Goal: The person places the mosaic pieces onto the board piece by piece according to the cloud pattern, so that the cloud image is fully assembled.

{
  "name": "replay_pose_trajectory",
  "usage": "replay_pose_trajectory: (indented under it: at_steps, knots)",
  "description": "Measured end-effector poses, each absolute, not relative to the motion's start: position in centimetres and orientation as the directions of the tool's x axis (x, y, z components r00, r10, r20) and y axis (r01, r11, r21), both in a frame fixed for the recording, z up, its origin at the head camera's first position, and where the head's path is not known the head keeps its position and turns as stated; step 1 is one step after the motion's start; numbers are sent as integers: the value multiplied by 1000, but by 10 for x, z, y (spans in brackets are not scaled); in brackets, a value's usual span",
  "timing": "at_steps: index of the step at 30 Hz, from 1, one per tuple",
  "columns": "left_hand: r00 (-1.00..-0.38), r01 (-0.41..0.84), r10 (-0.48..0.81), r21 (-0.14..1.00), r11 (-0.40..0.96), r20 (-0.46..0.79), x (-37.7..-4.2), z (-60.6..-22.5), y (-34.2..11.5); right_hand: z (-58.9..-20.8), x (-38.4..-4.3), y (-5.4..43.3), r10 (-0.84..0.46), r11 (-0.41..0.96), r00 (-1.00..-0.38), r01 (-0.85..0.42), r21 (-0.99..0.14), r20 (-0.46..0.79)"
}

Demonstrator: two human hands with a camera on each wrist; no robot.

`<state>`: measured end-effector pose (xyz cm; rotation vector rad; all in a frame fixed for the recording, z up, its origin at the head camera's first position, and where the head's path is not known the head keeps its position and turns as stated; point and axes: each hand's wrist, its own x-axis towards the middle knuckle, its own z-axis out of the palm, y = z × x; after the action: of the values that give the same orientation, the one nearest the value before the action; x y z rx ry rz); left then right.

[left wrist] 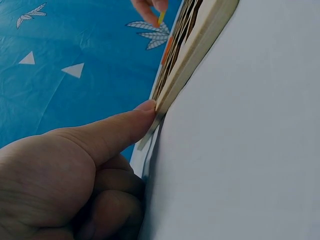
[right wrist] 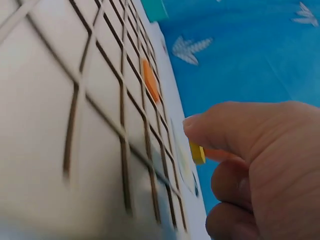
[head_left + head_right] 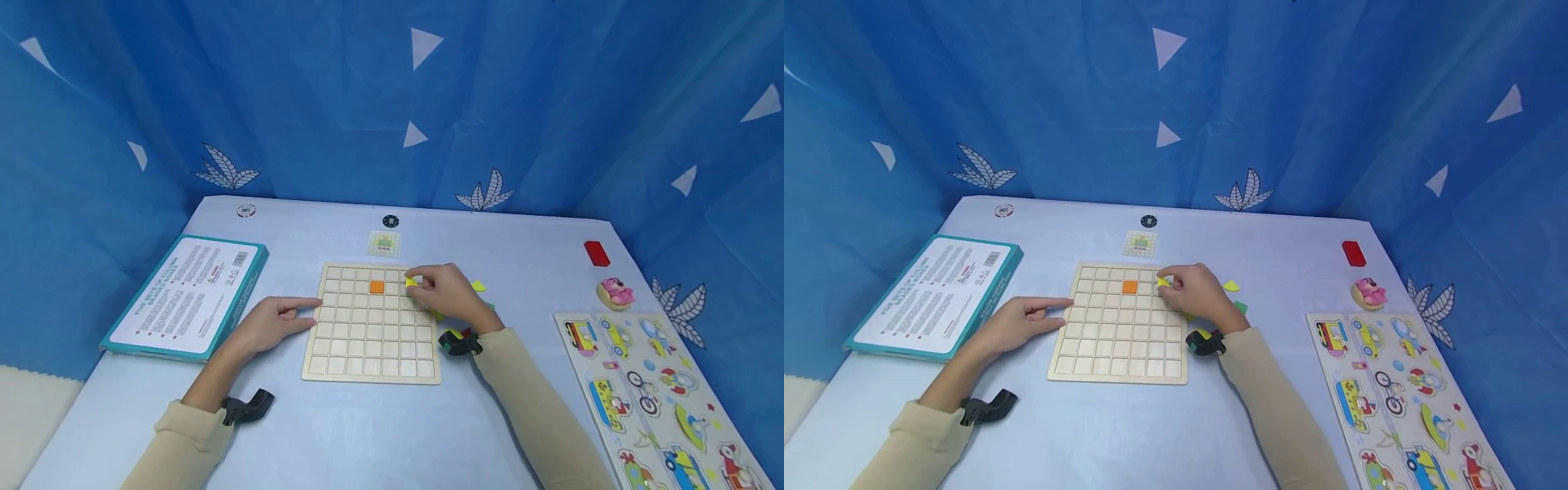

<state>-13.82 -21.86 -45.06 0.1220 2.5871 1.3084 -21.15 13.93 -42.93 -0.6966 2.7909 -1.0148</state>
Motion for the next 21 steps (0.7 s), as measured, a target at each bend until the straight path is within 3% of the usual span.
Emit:
replay_pose_trajectory:
  at_steps: [10, 21]
  knots:
    - [-962, -48, 193, 815, 577, -193, -136, -452, -217, -448, -215, 112, -519, 630, -852, -433, -644, 66]
    - [-965, -44, 182, 799, 600, -190, -138, -449, -218, -450, -218, 109, -509, 627, -857, -433, -648, 80]
